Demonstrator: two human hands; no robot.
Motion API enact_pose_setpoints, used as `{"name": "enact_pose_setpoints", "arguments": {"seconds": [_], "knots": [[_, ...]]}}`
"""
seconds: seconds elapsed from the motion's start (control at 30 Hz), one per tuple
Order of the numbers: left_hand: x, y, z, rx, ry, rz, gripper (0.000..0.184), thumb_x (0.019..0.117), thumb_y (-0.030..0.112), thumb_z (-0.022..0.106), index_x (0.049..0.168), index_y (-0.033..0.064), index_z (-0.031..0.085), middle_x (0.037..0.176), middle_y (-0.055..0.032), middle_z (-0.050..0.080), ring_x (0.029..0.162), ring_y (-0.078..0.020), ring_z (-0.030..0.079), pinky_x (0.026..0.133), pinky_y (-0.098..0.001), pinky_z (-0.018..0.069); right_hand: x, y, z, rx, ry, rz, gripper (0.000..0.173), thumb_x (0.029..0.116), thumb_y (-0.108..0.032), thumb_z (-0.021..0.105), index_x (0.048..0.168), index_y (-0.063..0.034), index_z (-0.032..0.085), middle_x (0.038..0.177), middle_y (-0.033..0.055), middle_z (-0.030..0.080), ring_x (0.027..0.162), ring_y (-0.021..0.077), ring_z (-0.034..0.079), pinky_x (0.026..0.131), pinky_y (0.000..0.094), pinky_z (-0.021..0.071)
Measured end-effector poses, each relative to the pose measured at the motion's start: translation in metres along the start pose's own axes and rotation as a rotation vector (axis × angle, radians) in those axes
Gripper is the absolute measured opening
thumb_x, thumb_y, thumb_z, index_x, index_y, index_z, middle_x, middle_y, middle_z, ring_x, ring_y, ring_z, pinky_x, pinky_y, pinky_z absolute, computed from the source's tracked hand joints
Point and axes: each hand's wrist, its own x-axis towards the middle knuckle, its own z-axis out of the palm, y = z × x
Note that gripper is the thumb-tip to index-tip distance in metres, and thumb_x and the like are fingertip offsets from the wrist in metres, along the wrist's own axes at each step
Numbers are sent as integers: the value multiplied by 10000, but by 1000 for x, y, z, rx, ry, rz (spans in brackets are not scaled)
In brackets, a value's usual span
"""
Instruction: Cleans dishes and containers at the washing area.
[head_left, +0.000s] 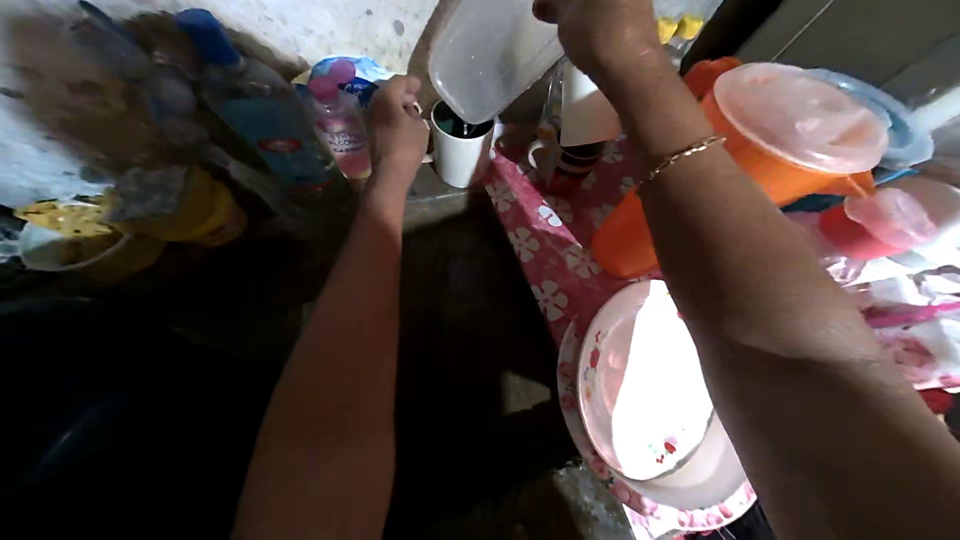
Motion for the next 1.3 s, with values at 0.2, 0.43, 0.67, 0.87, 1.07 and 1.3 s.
{"name": "enact_pose_setpoints", "arguments": {"seconds": [0.2,0.43,0.67,0.87,1.07,1.3], "knots": [[-42,-24,-11,-144,-12,8,352,1019,3,448,1336,-67,584,1298,-239,629,1111,-277,661,963,-408,533,13,21,34,-167,-147,96,475,995,-207,647,1385,46,549,1343,267,613,1289,394,582,1095,547,435],[-108,11,1,-314,-323,-65,275,1071,65,469,1269,-42,629,1215,-208,652,1032,-252,688,908,-418,575,10,19,24,-206,-176,122,606,989,-197,661,1484,59,425,1387,296,572,1325,412,554,1116,538,421],[-196,80,32,-270,-788,43,429,998,292,679,1311,2,641,1070,-185,717,962,-275,699,894,-475,558,-58,-24,-44,-85,-190,-63,267,998,-238,679,1108,4,707,1033,164,700,966,281,670,890,494,517],[-215,102,37,-119,-759,8,335,1037,117,596,1357,20,598,1088,-210,715,961,-324,713,885,-509,563,-176,-1,-102,41,-359,-250,263,970,-113,679,1215,-19,690,1079,114,732,928,157,716,868,343,591],[-225,110,35,-96,-744,-42,270,1052,132,570,1257,-29,638,1116,-237,687,1045,-350,676,960,-537,513,-278,57,-128,128,-254,32,251,963,-73,681,1209,-24,697,1096,112,738,901,165,730,832,355,612],[-235,119,28,-195,-681,-80,283,1054,50,521,1314,-58,551,1092,-256,682,993,-344,687,913,-519,536,-368,94,-123,231,184,247,190,992,-51,584,1098,72,683,987,101,729,812,58,707,786,243,604]]}}
